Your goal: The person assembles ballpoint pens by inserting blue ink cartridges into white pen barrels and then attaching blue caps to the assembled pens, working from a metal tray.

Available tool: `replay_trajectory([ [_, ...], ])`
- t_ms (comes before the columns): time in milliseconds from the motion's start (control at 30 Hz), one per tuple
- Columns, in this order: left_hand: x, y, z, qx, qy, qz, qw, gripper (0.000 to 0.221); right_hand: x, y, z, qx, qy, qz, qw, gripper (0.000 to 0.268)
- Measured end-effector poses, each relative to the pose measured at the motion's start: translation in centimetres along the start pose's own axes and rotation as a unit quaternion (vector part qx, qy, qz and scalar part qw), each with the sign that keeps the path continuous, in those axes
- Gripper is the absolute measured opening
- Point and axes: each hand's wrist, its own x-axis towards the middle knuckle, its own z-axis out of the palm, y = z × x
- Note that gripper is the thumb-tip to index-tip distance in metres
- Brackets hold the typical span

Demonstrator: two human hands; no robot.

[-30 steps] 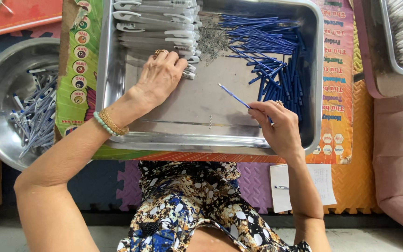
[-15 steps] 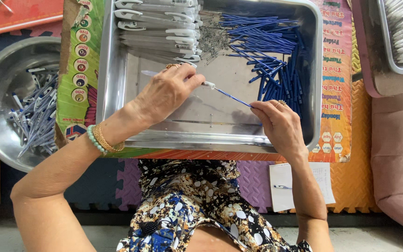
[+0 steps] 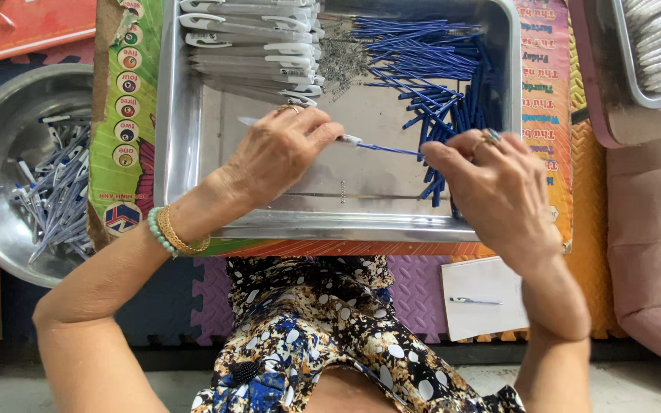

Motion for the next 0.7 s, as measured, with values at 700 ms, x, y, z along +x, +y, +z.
replay_trajectory([
  [700, 0.7, 1.2, -2.5, -0.479, 0.097, -0.171, 0.856, 0.026, 0.5, 7.7, 15.6, -0.068, -0.051, -0.058, 0.995, 0.008],
])
